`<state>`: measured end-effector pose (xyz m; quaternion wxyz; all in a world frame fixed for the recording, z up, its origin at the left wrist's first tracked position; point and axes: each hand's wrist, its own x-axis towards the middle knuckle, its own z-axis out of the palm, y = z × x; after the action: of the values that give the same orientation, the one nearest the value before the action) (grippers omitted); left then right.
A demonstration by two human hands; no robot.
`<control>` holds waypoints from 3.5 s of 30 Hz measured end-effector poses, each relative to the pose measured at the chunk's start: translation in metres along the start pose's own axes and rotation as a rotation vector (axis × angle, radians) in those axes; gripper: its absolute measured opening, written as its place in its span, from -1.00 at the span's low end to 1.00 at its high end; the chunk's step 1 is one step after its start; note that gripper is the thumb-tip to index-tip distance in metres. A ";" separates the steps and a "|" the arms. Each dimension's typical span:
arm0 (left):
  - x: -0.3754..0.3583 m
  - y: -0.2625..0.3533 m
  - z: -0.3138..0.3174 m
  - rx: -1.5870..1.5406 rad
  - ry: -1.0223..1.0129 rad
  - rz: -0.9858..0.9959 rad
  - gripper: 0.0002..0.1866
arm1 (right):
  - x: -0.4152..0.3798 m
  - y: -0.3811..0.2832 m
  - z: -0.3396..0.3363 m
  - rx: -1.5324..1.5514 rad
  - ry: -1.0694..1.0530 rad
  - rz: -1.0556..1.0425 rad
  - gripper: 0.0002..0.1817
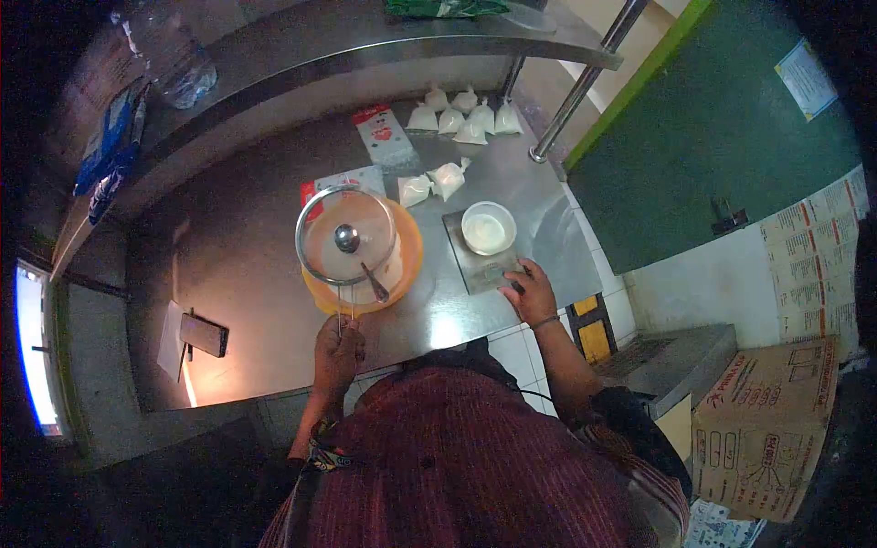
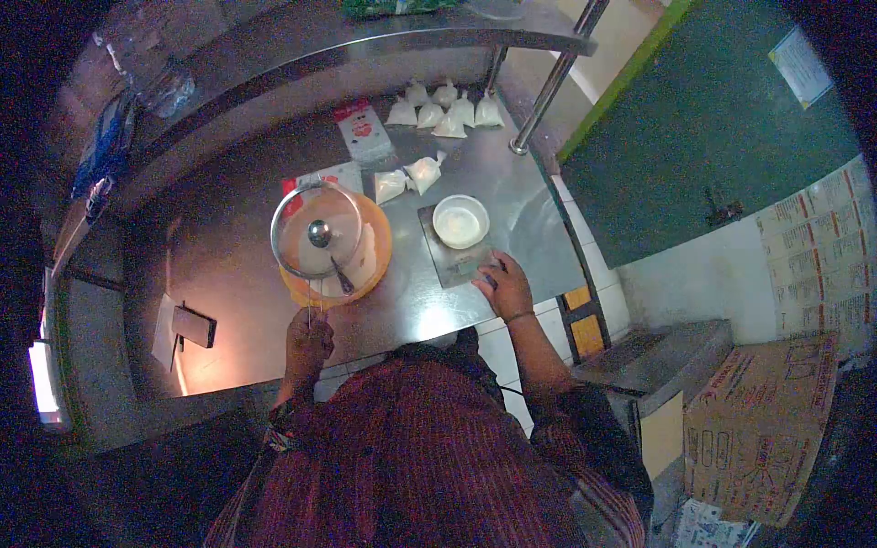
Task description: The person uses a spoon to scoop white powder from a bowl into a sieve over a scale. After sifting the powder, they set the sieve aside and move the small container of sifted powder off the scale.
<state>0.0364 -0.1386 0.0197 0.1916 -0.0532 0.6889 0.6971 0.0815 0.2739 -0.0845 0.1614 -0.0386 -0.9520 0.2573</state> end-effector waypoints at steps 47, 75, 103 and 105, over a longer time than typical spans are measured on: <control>-0.013 -0.005 -0.016 0.037 -0.002 0.004 -0.79 | 0.009 -0.045 0.004 -0.368 0.188 0.327 -0.27; -0.010 -0.005 -0.018 0.038 -0.032 0.048 -0.87 | 0.020 -0.061 -0.014 -0.398 -0.162 0.369 -0.01; -0.006 -0.002 -0.024 0.043 -0.005 -0.059 -0.78 | 0.050 -0.059 -0.045 -0.448 -0.460 0.457 0.32; -0.004 -0.002 -0.025 -0.050 -0.042 -0.069 -0.77 | 0.046 -0.064 -0.044 -0.460 -0.449 0.473 0.27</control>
<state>0.0365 -0.1635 0.0180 0.2286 -0.0673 0.6650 0.7078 0.0533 0.2467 -0.0036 -0.1274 -0.2346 -0.9612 0.0697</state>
